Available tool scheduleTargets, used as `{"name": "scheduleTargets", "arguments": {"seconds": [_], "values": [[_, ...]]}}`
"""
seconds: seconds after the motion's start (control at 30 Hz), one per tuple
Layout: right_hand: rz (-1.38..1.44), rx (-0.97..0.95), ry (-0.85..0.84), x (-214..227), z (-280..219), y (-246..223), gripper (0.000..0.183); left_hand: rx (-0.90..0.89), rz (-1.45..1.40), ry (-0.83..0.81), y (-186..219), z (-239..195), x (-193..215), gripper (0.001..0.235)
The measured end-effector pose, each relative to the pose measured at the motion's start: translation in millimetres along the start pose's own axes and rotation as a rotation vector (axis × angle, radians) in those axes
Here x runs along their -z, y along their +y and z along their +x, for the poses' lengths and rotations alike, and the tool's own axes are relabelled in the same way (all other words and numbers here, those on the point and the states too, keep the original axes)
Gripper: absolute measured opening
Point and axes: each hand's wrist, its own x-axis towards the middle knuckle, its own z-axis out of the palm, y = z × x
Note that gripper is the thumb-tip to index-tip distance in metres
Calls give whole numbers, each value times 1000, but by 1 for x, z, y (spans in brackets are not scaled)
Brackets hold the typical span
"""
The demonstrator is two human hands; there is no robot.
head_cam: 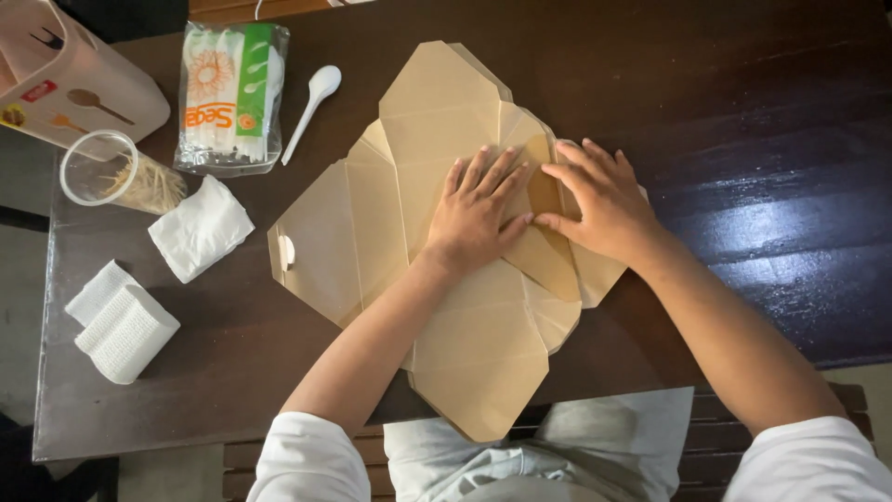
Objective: The person assembles a flat cardboard box by folding and pressing the flaps into shape. They repeatedly adjust the edges and creases to form the box structure on a wooden table.
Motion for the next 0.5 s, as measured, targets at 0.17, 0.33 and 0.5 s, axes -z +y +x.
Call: {"name": "scheduleTargets", "arguments": {"seconds": [0.17,0.33,0.5], "values": [[12,22,-121,20,-7,-10,124,20,-5,-13,-1,1,-6,64],[7,-15,47,-3,2,3,86,20,12,4,-1,-1,-1,68],[-59,28,-172,18,-10,-7,137,-9,-31,7,-2,-3,3,63]]}}
